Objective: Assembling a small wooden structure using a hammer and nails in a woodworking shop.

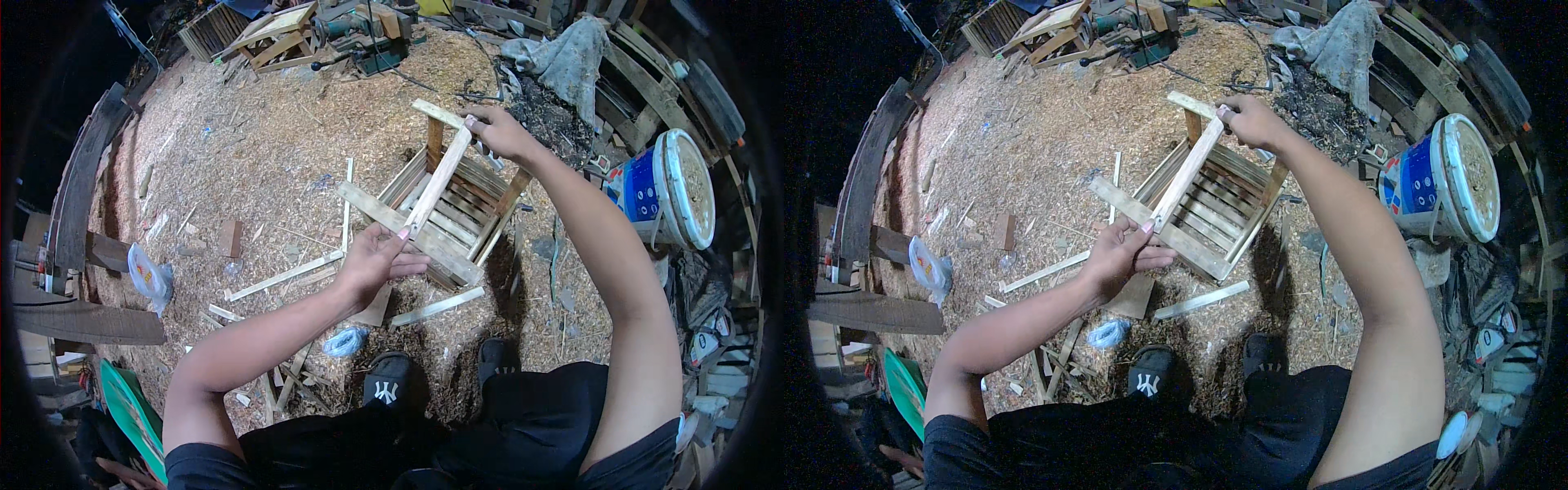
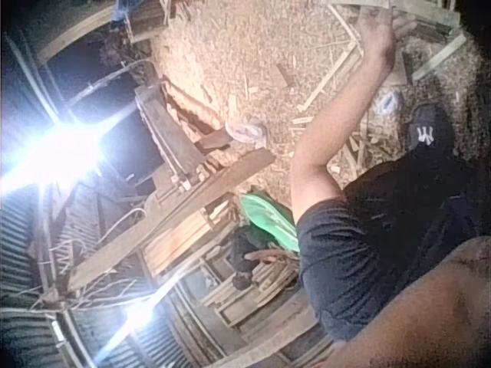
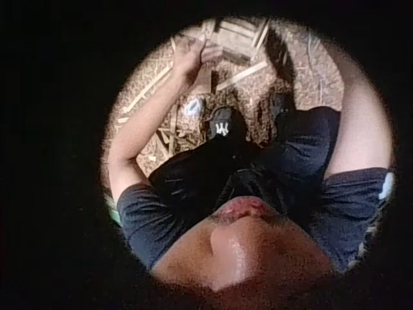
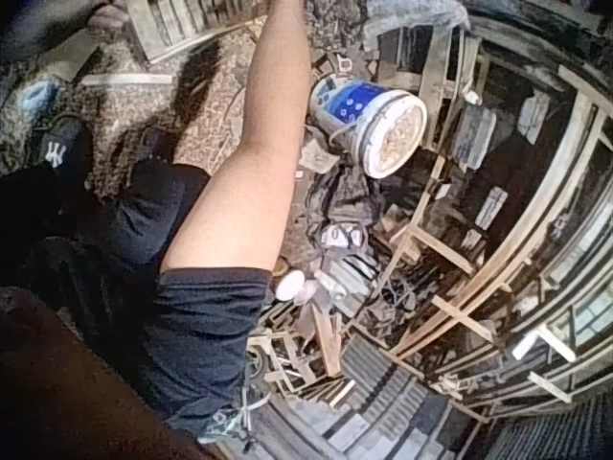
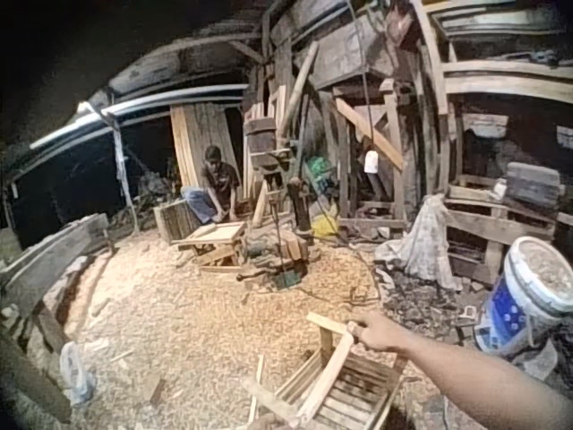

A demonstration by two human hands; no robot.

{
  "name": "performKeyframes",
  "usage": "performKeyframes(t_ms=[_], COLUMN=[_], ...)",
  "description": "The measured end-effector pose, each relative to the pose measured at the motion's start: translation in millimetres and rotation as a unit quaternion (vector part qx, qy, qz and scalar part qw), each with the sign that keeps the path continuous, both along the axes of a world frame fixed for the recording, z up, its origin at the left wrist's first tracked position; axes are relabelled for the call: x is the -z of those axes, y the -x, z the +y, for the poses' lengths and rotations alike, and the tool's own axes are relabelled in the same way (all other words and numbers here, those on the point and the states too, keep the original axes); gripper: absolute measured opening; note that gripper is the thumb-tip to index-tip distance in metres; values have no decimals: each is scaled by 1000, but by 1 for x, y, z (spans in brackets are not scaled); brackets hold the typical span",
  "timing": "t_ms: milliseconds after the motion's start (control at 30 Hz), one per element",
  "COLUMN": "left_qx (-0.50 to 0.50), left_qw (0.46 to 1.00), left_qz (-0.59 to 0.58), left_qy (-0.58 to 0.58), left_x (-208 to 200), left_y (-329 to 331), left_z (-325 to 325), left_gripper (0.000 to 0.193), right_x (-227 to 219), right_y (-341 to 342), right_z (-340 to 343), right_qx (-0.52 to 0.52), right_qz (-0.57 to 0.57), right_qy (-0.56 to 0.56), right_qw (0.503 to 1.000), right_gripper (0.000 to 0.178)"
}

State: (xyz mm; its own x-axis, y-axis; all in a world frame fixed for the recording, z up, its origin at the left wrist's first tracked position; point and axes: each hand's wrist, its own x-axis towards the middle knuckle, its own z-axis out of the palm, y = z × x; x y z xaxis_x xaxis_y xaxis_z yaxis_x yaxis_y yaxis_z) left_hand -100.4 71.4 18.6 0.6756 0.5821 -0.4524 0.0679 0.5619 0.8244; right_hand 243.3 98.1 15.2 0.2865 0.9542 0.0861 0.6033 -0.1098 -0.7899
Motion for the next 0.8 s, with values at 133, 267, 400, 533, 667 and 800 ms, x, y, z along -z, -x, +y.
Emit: performKeyframes(t_ms=[133,267,400,533,667,800], left_qx=[-4,3,0,3,6,-7], left_qw=[1000,1000,1000,1000,999,1000], left_qz=[-16,-25,-4,-20,-20,16], left_qy=[5,-3,-11,-14,-24,-17], left_x=[9,8,3,8,9,-1], left_y=[8,5,-3,5,7,0], left_z=[-2,0,3,0,-2,1], left_gripper=[26,28,29,29,29,29], right_x=[-22,-15,-5,-4,-13,-18], right_y=[21,6,-14,2,10,8], right_z=[-12,-16,-22,-18,-14,-15], right_qx=[25,51,57,41,45,58], right_qz=[19,-5,-22,-23,-16,-50], right_qy=[55,12,38,5,8,54], right_qw=[998,999,997,999,999,996], right_gripper=[36,34,36,37,37,38])
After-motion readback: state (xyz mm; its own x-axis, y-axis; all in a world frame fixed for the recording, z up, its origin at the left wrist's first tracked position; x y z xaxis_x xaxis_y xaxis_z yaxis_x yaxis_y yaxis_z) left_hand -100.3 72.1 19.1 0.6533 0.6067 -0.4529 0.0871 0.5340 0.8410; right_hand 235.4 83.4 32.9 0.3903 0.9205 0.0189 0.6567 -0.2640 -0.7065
